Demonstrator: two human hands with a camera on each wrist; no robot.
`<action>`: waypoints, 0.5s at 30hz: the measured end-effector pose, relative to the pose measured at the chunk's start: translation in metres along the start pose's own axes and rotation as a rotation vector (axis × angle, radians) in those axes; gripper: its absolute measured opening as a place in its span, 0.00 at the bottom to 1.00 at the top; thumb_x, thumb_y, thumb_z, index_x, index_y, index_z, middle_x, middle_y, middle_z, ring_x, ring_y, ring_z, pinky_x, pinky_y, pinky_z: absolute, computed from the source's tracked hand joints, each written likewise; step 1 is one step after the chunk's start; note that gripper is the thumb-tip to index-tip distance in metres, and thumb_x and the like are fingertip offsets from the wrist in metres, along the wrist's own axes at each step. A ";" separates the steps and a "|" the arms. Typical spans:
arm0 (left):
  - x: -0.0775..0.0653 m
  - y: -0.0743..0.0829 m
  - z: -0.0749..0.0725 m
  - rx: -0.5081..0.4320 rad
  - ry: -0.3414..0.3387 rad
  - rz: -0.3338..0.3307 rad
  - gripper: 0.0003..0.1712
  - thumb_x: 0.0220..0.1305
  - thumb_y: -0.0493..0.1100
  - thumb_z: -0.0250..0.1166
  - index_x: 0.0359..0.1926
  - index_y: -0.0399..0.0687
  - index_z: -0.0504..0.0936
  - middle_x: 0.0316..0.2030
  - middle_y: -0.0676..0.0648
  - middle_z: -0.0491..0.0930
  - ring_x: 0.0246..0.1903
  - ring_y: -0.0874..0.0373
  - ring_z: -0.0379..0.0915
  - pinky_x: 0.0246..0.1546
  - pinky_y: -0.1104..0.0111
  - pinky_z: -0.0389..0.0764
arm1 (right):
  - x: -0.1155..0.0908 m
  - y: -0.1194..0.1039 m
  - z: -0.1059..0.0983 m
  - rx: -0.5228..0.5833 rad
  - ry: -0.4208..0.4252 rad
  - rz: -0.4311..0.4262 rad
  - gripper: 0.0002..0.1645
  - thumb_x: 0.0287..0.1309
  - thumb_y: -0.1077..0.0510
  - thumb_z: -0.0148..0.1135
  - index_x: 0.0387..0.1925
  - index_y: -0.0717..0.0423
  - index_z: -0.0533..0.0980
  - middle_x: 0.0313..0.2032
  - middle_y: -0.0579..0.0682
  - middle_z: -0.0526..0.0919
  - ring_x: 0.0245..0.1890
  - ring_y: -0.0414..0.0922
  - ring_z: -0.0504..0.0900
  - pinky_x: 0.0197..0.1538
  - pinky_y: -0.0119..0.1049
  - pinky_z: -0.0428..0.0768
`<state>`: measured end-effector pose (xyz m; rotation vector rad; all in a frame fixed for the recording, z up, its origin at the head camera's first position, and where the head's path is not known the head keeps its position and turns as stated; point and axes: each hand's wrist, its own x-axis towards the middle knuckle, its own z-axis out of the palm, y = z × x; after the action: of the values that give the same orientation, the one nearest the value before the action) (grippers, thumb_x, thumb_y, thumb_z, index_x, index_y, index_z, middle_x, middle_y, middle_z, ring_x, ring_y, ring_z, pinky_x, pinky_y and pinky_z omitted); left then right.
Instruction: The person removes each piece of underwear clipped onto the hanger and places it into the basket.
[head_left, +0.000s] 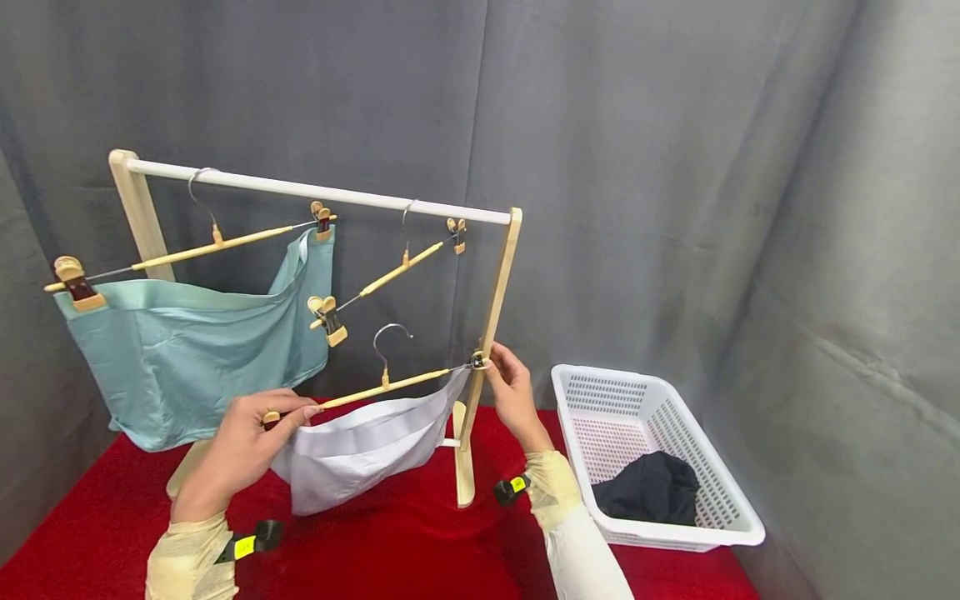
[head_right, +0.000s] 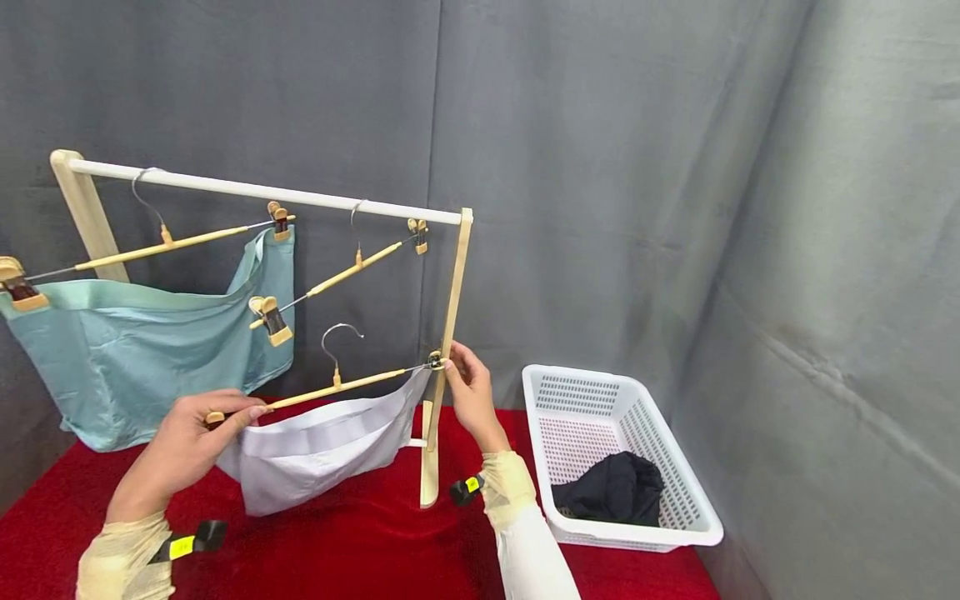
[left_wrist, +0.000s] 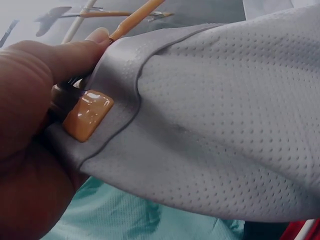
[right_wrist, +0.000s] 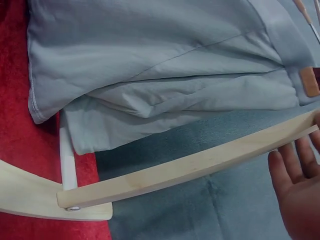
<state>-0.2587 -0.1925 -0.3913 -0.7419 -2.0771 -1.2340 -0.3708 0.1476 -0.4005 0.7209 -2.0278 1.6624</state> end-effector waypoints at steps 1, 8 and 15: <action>0.000 -0.002 0.001 -0.001 -0.005 0.000 0.07 0.52 0.31 0.64 0.33 0.43 0.85 0.29 0.48 0.82 0.29 0.61 0.74 0.33 0.76 0.71 | -0.002 0.000 -0.001 -0.009 0.000 0.012 0.22 0.63 0.61 0.51 0.57 0.66 0.67 0.48 0.62 0.76 0.47 0.43 0.75 0.50 0.34 0.73; -0.003 -0.013 0.003 -0.030 -0.018 -0.001 0.08 0.53 0.35 0.65 0.35 0.49 0.85 0.31 0.51 0.82 0.31 0.63 0.74 0.34 0.76 0.71 | -0.023 -0.010 -0.006 -0.031 0.016 -0.009 0.25 0.61 0.64 0.51 0.60 0.63 0.66 0.55 0.60 0.73 0.55 0.49 0.71 0.56 0.46 0.70; 0.001 -0.004 0.006 -0.057 -0.052 0.003 0.09 0.54 0.38 0.65 0.36 0.56 0.85 0.31 0.54 0.81 0.32 0.63 0.74 0.33 0.74 0.73 | -0.044 -0.031 -0.011 0.016 0.048 -0.010 0.24 0.59 0.71 0.48 0.58 0.66 0.66 0.54 0.63 0.74 0.54 0.51 0.73 0.54 0.40 0.72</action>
<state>-0.2634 -0.1881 -0.3953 -0.8106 -2.0896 -1.2900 -0.3169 0.1592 -0.4022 0.6889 -1.9776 1.6761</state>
